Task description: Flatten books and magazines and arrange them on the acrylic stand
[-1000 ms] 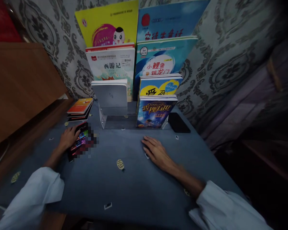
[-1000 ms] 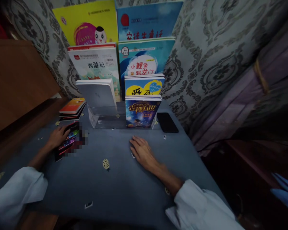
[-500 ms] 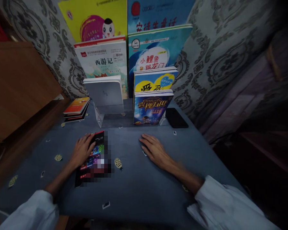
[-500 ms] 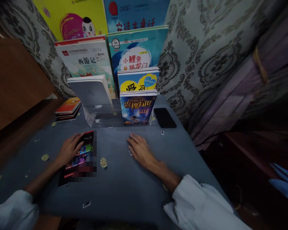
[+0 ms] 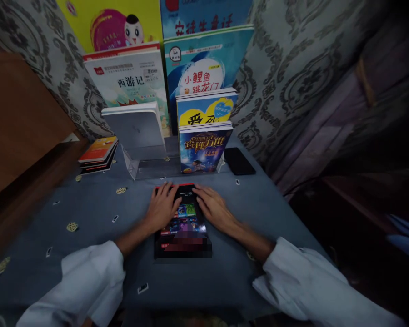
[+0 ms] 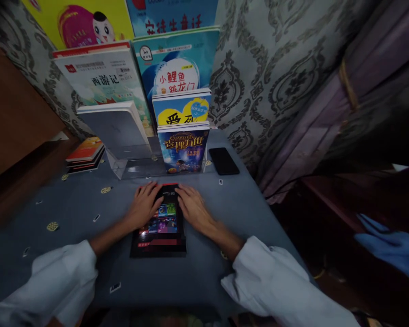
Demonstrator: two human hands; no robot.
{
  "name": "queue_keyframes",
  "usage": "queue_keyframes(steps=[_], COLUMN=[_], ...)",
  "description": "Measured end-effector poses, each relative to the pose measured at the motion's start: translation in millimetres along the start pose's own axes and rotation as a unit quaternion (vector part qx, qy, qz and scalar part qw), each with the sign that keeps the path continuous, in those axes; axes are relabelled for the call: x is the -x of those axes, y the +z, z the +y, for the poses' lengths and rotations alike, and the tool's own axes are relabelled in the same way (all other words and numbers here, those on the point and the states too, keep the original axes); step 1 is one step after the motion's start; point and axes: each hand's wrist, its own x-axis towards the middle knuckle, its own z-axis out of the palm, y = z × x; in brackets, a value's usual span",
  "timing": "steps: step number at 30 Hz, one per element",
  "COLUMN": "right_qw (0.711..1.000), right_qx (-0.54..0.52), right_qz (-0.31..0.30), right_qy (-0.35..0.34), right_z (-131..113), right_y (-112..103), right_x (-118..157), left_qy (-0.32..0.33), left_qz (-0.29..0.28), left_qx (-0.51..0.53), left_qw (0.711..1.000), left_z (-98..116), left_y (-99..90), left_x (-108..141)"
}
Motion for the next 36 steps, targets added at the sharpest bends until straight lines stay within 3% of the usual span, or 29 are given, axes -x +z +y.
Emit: queue_keyframes(steps=[5,10,15,29,36], right_qw=[1.000,1.000,0.999,0.998,0.996], right_qx=[0.009,0.013,0.022,-0.053,-0.077], right_qz=[0.007,-0.005,-0.005,0.009,-0.006], right_qy=[0.015,0.027,0.037,0.034,0.033], right_z=[-1,-1,-3,2,14], right_y=[-2,-1,-4,-9,-9], right_x=[0,0,0,0,-3], left_qy=[0.021,0.025,-0.005,-0.030,0.013], left_qz=[0.030,0.094,0.091,0.112,0.101], left_qx=[0.048,0.139,0.113,0.146,0.159], left_qw=[0.998,0.985,0.989,0.983,0.982], left_z=[9,-23,-45,-38,-37], left_y=[10.9,1.2,-17.8,-22.1,-17.5], left_x=[-10,-12,-17,-15,-16])
